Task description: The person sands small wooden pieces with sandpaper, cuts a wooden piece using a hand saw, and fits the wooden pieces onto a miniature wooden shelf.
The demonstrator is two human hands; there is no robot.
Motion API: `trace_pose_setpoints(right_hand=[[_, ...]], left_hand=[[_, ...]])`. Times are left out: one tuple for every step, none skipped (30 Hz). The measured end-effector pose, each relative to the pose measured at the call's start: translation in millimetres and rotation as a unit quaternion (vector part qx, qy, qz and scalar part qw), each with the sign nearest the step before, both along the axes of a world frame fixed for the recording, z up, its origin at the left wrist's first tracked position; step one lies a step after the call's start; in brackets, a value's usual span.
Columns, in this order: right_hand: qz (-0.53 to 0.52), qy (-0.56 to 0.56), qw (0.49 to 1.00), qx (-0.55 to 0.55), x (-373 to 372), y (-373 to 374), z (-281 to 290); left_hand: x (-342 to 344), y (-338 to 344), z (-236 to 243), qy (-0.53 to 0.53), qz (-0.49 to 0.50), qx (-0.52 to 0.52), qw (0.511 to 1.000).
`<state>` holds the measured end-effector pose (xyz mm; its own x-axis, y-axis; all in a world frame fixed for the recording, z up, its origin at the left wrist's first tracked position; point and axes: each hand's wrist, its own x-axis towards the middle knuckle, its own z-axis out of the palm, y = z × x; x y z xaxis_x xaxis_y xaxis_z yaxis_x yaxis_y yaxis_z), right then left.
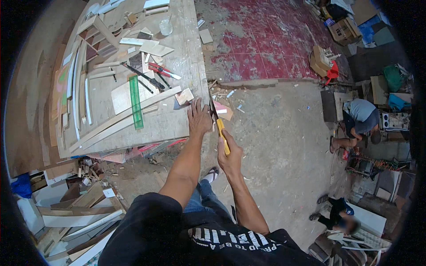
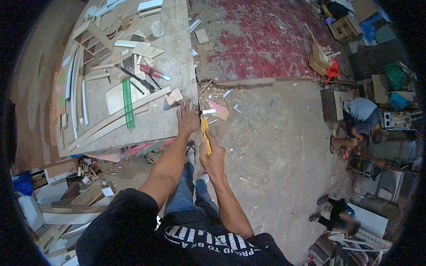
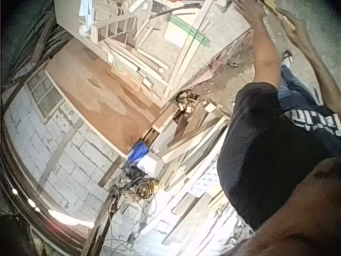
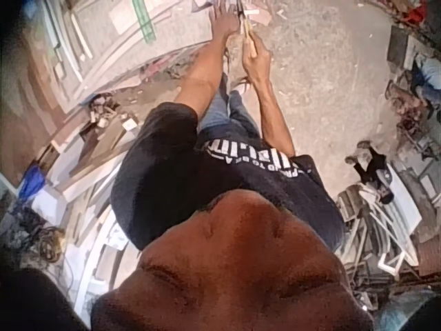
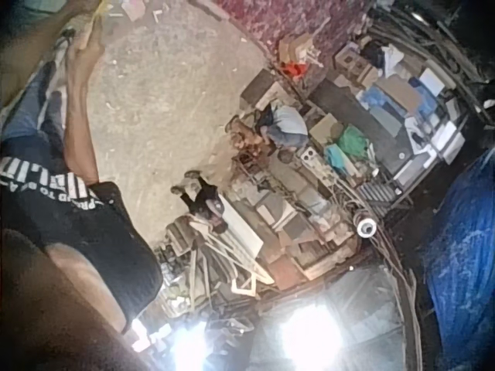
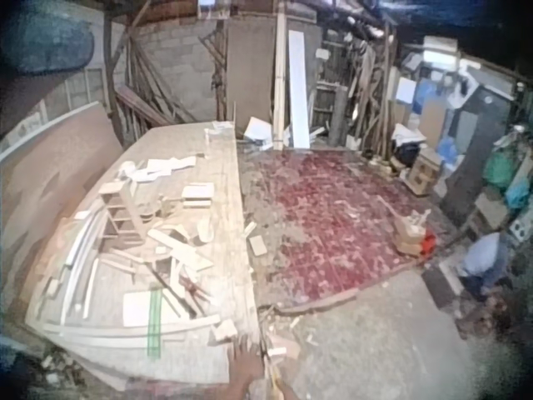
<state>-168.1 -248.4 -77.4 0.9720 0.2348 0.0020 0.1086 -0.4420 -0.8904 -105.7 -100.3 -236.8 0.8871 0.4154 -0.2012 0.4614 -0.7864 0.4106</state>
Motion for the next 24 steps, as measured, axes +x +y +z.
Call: trace_pose_setpoints(right_hand=[[0.003, 0.014, 1.0, -0.009, 1, 3, 2], [0.005, 0.027, 0.999, -0.019, 0, 4, 5], [0.017, 0.036, 0.999, -0.013, -12, 6, 15], [0.019, 0.038, 0.999, -0.013, -23, 2, 25], [0.023, 0.019, 0.999, -0.017, -34, -3, 35], [0.025, -0.003, 0.999, -0.022, -38, -7, 41], [0.025, 0.007, 0.999, -0.032, -32, -4, 38], [0.025, 0.006, 0.999, -0.032, -16, 7, 31], [0.012, 0.046, 0.999, -0.024, 7, 18, 23], [-0.003, 0.09, 0.996, -0.016, 21, 21, 17], [-0.008, 0.087, 0.996, -0.023, 28, 22, 15], [-0.004, 0.084, 0.996, -0.015, 23, 25, 15], [0.004, 0.051, 0.999, -0.019, 3, 15, 19], [0.016, 0.021, 0.999, -0.021, -18, 6, 28], [0.005, 0.034, 0.999, -0.009, -29, 0, 38], [0.006, 0.034, 0.999, -0.01, -25, 2, 38], [0.014, 0.072, 0.997, -0.017, -15, 9, 35], [0.021, 0.104, 0.994, -0.023, 0, 19, 31], [0.011, 0.033, 0.999, -0.018, 20, 25, 9], [0.007, 0.032, 0.999, -0.022, 20, 19, 7], [0.004, 0.024, 0.999, -0.022, 21, 21, 3], [0.003, 0.025, 0.999, -0.022, 12, 23, 2], [0.024, -0.003, 0.999, -0.023, 1, 12, 7], [0.032, -0.005, 0.999, -0.016, -4, 12, 16]], left_hand=[[-1, 0, -2, 0.0, 0.002, 0.001, 1.0], [-1, -1, -4, 0.001, 0.004, 0.002, 1.0], [-8, 7, -11, -0.009, 0.005, 0.025, 1.0], [-10, 10, -11, -0.007, 0.007, 0.025, 1.0], [-12, 11, -8, -0.006, 0.01, 0.016, 1.0], [-11, 10, -6, -0.009, 0.01, 0.005, 1.0], [-9, 10, -8, -0.01, 0.01, 0.005, 1.0], [-7, 11, -10, -0.015, 0.011, 0.013, 1.0], [-4, 4, -11, -0.022, 0.008, 0.019, 1.0], [-6, -8, -11, -0.02, 0.004, 0.014, 1.0], [-5, -12, -10, -0.01, 0.008, -0.018, 1.0], [-2, -1, -10, -0.003, 0.019, -0.04, 0.999], [-5, 2, -8, 0.023, 0.013, -0.013, 1.0], [-11, 10, -4, 0.027, 0.022, -0.01, 0.999], [-10, 10, -1, 0.027, 0.018, -0.007, 0.999], [-9, 11, 1, 0.026, 0.015, -0.005, 1.0], [-11, 12, -3, 0.027, 0.016, -0.006, 1.0], [-9, 14, -9, -0.019, 0.015, 0.011, 1.0], [-2, 0, -12, -0.066, 0.005, 0.018, 0.998], [0, -8, -12, -0.067, 0.002, 0.013, 0.998], [6, -6, -8, -0.021, 0.012, -0.018, 1.0], [0, -2, -3, 0.034, 0.026, -0.051, 0.998], [-3, 3, 2, 0.03, 0.029, -0.038, 0.998], [-3, 14, 4, 0.028, 0.037, -0.032, 0.998]])
